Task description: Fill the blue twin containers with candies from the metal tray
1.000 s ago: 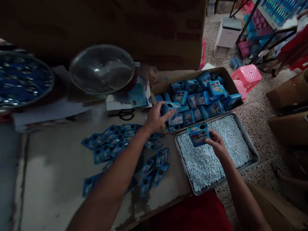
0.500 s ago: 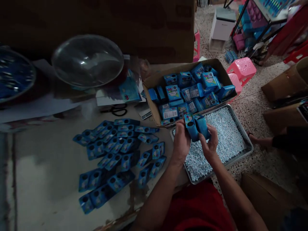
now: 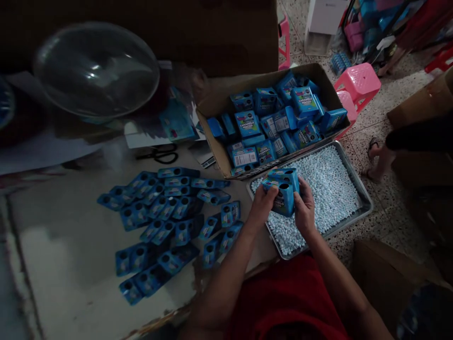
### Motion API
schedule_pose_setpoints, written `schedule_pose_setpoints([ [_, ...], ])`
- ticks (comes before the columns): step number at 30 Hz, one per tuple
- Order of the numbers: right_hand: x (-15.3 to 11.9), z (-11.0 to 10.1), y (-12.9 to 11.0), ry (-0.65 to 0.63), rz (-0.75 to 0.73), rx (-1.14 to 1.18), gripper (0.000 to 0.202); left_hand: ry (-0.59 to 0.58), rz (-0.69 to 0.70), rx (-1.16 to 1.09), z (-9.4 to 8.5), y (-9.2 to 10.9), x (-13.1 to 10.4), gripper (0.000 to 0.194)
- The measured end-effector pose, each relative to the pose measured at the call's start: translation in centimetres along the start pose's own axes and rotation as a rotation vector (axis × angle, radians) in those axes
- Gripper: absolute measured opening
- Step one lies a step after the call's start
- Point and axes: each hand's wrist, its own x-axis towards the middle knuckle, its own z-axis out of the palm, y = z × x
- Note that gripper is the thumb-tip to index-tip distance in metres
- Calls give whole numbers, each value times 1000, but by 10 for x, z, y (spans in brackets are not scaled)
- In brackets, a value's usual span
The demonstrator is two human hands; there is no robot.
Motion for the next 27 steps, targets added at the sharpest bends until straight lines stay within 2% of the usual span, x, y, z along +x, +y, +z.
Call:
schedule_pose_setpoints([
  [3,-8,-4,3,-47,22,-21,57,14,19,4,0,11,-3,73],
  [6,-15,-10,4,-105,59,-1,62,71,-8,-62,7,10,-7,77],
  [11,-11,-17,-3,-217,81,-152,102,123,-29,-83,12,-9,-10,92],
  [13,-6,-18,0,-213,119,-169,108,133,-28,-82,6,-14,-13,96],
  [15,-4,-18,9,-239,177,-89,107,89,-72,-57,-2,-17,-18,92],
  [18,-13,-19,31,-338,271,39,110,0,-205,14,-20,-24,-33,73],
  [20,-19,-25,44,-413,269,-5,113,4,-260,48,-34,-32,-44,64],
  [22,-15,-43,50,-462,178,-168,109,48,-273,96,-51,-43,-48,68],
  [23,-8,-58,51,-433,107,-270,99,67,-271,125,-60,-50,-47,73],
  [25,16,-102,48,-232,-45,-487,66,108,-244,159,-77,-67,-37,74],
  [26,32,-128,46,-64,-109,-597,50,127,-225,160,-84,-77,-31,67],
  [27,47,-154,46,85,-160,-719,46,142,-206,153,-89,-87,-24,59],
])
